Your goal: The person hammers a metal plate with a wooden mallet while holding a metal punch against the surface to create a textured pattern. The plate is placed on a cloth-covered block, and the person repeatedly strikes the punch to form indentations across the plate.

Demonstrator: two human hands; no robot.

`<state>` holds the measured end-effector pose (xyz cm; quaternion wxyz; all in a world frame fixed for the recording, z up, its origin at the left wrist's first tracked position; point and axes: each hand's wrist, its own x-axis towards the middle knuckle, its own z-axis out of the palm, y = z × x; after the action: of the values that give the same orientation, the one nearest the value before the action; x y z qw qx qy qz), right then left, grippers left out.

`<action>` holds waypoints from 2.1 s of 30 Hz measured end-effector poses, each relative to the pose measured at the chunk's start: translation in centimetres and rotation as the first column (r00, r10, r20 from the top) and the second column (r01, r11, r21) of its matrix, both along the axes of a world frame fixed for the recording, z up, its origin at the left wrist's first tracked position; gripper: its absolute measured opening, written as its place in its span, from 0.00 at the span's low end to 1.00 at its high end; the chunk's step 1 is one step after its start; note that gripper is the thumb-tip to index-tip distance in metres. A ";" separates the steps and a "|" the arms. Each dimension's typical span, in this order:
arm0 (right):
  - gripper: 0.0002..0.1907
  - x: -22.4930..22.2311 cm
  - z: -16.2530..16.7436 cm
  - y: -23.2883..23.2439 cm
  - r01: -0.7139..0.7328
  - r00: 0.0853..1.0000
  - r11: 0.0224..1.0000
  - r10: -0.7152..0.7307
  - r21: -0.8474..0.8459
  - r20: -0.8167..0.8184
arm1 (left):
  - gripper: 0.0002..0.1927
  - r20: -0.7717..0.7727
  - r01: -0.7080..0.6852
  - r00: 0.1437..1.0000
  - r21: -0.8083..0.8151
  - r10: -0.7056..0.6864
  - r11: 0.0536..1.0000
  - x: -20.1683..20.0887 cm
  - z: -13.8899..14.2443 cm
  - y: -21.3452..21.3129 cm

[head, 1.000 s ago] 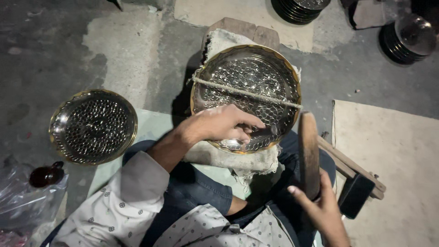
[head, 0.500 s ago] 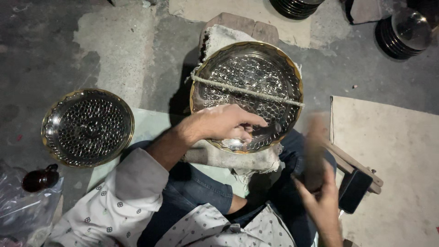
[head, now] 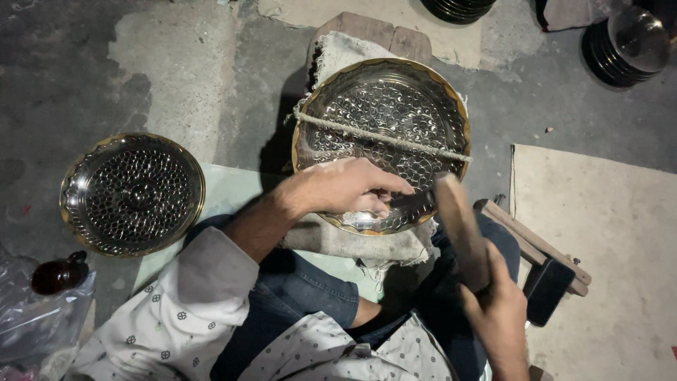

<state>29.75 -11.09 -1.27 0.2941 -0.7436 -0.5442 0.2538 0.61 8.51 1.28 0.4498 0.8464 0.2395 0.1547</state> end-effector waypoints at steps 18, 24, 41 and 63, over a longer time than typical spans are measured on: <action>0.43 1.1 -2.5 -1.0 0.003 0.995 0.993 0.009 0.119 -0.102 | 0.27 0.046 0.035 0.998 0.004 -0.036 0.999 -0.1 0.3 0.1; 0.43 1.4 -2.9 -1.5 0.012 0.996 0.990 0.002 0.141 -0.094 | 0.28 0.048 0.045 0.998 0.009 -0.045 0.999 0.0 -0.3 0.2; 0.42 1.0 -4.8 -4.7 0.129 0.983 0.982 -0.108 0.138 -0.149 | 0.26 0.033 0.107 0.994 -0.074 -0.105 0.991 -0.5 0.0 0.2; 0.46 4.1 1.3 3.3 -0.161 0.959 0.965 0.203 -0.209 0.199 | 0.27 0.089 -0.332 0.941 0.080 0.325 0.940 -1.8 -0.6 -2.6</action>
<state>33.83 -7.76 0.04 0.1354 -0.7382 -0.6128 0.2475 -1.18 5.87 0.73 0.3859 0.8083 0.3529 0.2703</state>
